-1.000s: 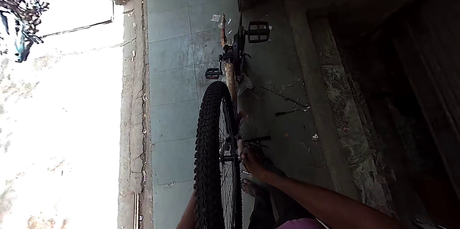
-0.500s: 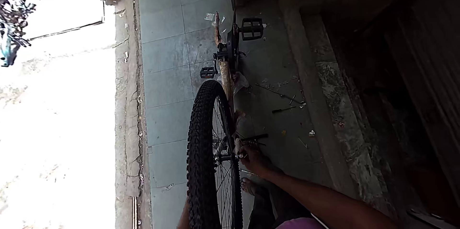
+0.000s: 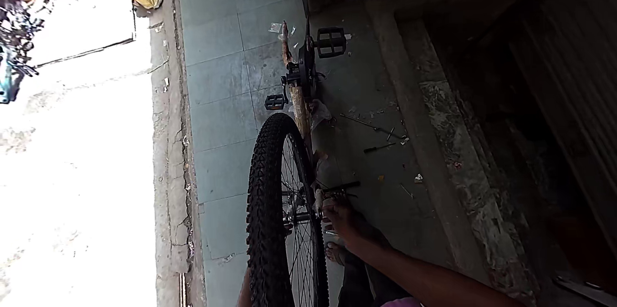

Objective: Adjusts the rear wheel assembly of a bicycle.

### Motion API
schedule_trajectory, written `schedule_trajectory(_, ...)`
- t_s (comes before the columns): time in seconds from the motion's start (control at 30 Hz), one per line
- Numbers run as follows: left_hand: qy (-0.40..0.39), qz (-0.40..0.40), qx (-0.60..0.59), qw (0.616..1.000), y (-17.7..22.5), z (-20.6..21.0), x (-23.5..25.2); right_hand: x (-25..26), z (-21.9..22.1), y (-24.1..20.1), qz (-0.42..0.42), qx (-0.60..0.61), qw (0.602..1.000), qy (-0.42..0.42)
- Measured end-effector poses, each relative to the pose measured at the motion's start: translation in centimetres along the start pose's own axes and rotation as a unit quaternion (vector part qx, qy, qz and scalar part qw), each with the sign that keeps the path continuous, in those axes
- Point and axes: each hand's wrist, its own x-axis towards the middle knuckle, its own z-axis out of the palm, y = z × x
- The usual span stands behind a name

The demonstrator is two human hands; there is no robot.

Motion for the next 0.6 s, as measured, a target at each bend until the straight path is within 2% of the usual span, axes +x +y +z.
schedule_trajectory(0.07,0.008,0.004,0.002,1.0,1.8,1.8,-1.2,0.5,0.0,-0.5,0.031,0.035,0.999,0.001)
schedule_trajectory(0.2,0.0,0.044,-0.02,0.999,-1.5,-0.4,-0.2,1.8,-0.3,-1.8,0.087,0.054,0.995,-0.015)
schedule_trajectory(0.3,0.019,0.066,0.012,0.998,-1.2,0.1,-0.7,2.9,-0.3,-2.5,0.165,0.085,0.982,-0.018)
schedule_trajectory(0.37,0.059,0.056,0.034,0.996,1.5,2.5,-1.7,3.1,-0.2,-3.0,0.216,0.095,0.972,-0.011)
schedule_trajectory(0.43,0.136,-0.011,0.011,0.991,7.1,6.7,-3.1,3.3,-0.4,-3.2,0.252,0.099,0.963,-0.013)
schedule_trajectory(0.53,0.2,-0.01,-0.012,0.98,11.4,10.1,-4.8,4.0,-0.6,-3.5,0.285,0.103,0.953,-0.019)
schedule_trajectory(0.6,0.215,-0.019,-0.011,0.976,11.4,10.2,-4.4,4.3,-0.8,-3.7,0.28,0.091,0.955,-0.034)
